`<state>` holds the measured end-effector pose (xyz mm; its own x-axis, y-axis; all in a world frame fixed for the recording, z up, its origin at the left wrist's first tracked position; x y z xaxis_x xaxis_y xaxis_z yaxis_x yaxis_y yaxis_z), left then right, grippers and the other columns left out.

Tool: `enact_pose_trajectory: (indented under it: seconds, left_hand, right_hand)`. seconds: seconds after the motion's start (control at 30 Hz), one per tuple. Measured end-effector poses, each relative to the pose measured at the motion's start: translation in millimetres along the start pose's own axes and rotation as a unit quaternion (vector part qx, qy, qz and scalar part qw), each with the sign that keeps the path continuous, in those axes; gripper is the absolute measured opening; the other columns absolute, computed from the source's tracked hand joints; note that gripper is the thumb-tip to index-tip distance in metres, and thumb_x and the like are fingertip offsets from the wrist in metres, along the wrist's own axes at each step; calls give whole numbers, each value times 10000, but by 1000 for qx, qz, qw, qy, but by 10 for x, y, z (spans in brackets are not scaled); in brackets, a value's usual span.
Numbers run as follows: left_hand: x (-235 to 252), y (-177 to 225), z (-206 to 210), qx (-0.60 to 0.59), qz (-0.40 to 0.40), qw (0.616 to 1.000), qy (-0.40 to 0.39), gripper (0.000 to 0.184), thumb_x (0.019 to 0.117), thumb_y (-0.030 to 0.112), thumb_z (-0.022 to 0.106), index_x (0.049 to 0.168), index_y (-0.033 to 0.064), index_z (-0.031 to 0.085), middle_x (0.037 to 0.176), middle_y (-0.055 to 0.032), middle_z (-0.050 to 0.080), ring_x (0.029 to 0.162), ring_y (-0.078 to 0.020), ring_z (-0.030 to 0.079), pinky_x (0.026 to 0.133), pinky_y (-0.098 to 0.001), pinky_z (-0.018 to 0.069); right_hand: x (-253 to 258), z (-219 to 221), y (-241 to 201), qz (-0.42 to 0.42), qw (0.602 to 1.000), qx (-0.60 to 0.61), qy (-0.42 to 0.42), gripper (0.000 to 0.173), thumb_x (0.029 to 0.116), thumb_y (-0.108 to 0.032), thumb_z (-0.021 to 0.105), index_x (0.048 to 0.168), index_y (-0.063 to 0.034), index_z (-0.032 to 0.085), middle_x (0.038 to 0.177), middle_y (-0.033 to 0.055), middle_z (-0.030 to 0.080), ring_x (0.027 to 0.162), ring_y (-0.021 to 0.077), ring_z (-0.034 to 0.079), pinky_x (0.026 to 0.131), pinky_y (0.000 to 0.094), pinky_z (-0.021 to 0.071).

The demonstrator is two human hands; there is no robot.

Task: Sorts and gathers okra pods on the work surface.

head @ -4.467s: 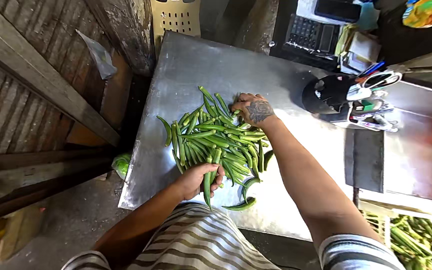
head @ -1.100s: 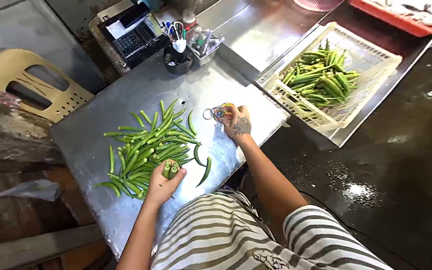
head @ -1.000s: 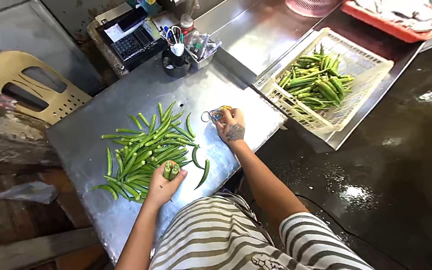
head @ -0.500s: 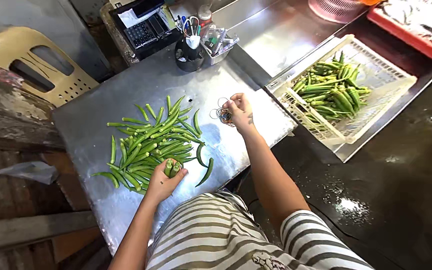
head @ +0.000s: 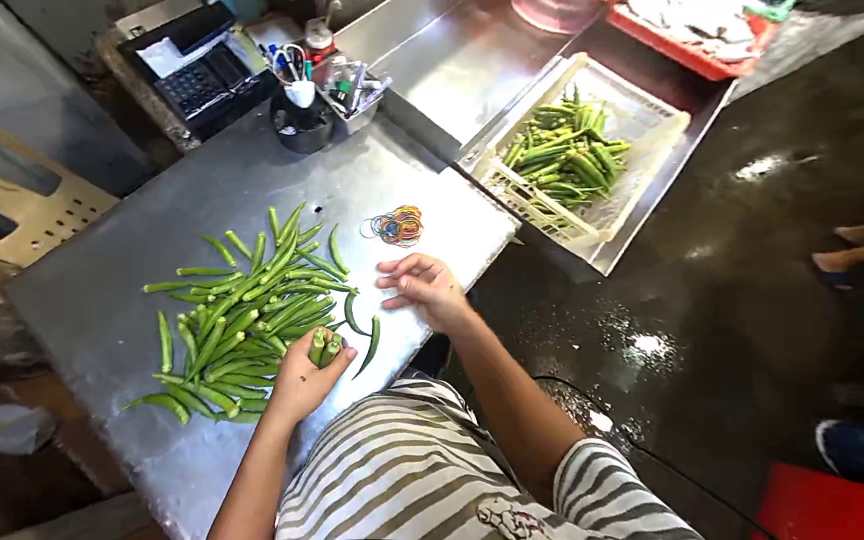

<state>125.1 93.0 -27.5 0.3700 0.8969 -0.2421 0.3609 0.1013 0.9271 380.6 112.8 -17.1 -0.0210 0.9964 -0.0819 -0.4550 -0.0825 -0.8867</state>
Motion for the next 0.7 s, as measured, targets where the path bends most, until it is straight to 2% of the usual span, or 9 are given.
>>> enact_pose_trajectory:
  seconds: [0.1,0.17,0.27,0.4,0.47,0.5,0.53,0.6,0.7]
  left_hand:
    - [-23,166,24,153,-34,988,8,377,865,405,757,1055,87,688,854,-1,675,765,-97,643,731,-344,558]
    - [-43,316,51,239,-43,970,17,409,840,391,739,1091,72,696,902,-50,709,836,-165,688,786,-436,576]
    - [-81,551,70,342,-51,938,-18,452,826,345,768,1153,42,690,952,-130,731,909,-287,720,823,-529,571]
    - [-186,523,-18,254,-61,965,-4,443,802,316,797,1142,51,697,968,-76,732,903,-192,706,844,-437,580]
    - [-233,384,-122,71,-77,993,47,328,801,259,819,1021,56,686,839,-11,694,725,-95,662,695,-292,575]
    - [-243,309,-146,-76,-76,992,69,249,804,157,830,937,37,657,738,-26,658,602,-109,622,580,-273,553]
    - [-255,269,-136,-227,-73,968,78,197,820,59,800,882,26,615,655,-36,609,523,-121,578,522,-277,531]
    - [-283,259,-34,-440,-58,893,72,132,869,23,696,880,64,571,584,-10,537,498,-127,545,548,-307,529]
    - [-255,339,156,-506,12,856,102,115,887,33,682,940,45,580,630,-31,566,555,-146,580,612,-332,549]
  right_hand:
    - [-64,325,110,-61,958,-194,-201,696,850,-463,759,1352,-9,599,1444,173,581,1307,274,589,1039,456,537]
    - [-82,588,124,-127,891,-331,-284,744,840,-479,780,1368,15,603,1393,161,615,1314,241,576,1105,414,497]
    - [-121,836,91,-69,832,-430,-342,667,812,-321,838,1338,-43,535,1247,141,637,1169,241,626,1000,445,530]
    - [-194,736,48,9,817,-458,-350,656,839,-380,824,1319,-65,506,1064,95,700,971,193,698,872,433,585]
    - [-270,557,27,5,848,-376,-374,474,843,-327,822,1127,-54,558,821,34,677,736,122,681,738,332,595]
    - [-310,486,-16,-1,875,-275,-398,352,861,-282,807,1033,-69,587,754,-1,673,700,86,678,793,314,605]
    - [-347,457,-54,-10,897,-144,-419,272,892,-290,788,970,-100,610,734,-35,686,742,72,696,990,395,570]
    - [-412,528,14,-29,927,100,-361,143,913,-306,769,970,-215,674,862,-55,758,941,131,743,1195,530,407]
    - [-420,717,287,-36,945,259,-197,309,935,-279,735,1218,-260,614,1377,118,653,1333,349,578,1194,543,372]
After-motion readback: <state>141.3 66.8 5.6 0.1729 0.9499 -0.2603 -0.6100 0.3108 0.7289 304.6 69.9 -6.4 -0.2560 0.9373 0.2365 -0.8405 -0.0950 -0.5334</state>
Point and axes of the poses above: each hand's wrist, its own x-axis towards the middle knuckle, its own z-axis out of the palm, y = z × x, the point moved 2 cm from there along x, towards the middle knuckle
